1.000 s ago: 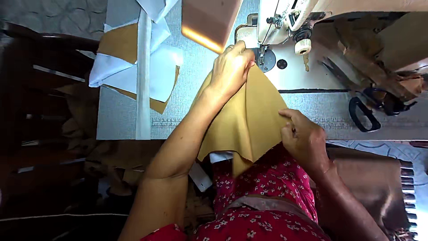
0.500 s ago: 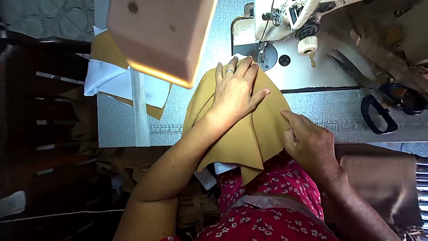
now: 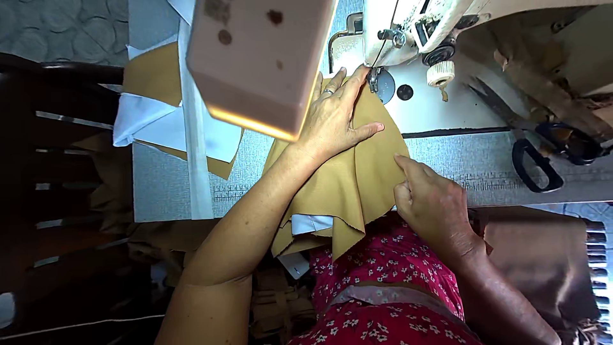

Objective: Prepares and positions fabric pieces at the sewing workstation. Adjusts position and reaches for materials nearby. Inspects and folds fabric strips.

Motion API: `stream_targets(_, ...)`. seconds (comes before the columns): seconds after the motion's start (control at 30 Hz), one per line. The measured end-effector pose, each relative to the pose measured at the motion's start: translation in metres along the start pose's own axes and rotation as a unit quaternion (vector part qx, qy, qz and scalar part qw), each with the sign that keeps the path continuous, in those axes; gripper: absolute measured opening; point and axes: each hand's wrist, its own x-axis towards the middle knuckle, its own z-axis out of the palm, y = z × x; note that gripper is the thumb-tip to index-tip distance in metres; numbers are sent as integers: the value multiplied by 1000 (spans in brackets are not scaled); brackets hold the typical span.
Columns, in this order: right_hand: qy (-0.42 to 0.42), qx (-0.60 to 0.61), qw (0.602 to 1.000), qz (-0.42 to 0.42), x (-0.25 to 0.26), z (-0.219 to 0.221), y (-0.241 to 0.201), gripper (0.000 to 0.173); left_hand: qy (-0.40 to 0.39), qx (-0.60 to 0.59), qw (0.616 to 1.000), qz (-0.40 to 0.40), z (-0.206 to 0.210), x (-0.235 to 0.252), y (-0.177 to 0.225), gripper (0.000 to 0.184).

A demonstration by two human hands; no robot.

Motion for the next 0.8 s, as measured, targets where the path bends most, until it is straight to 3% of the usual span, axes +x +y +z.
stream_targets(0.67,-15,3,1000,-7,17,4,-2,40,-21,8,1000,5,-7,19,-12,99)
stream_targets(0.8,-33,23,999,-7,25,0,-1,41,-41,2,999,5,-27,16,-5,91)
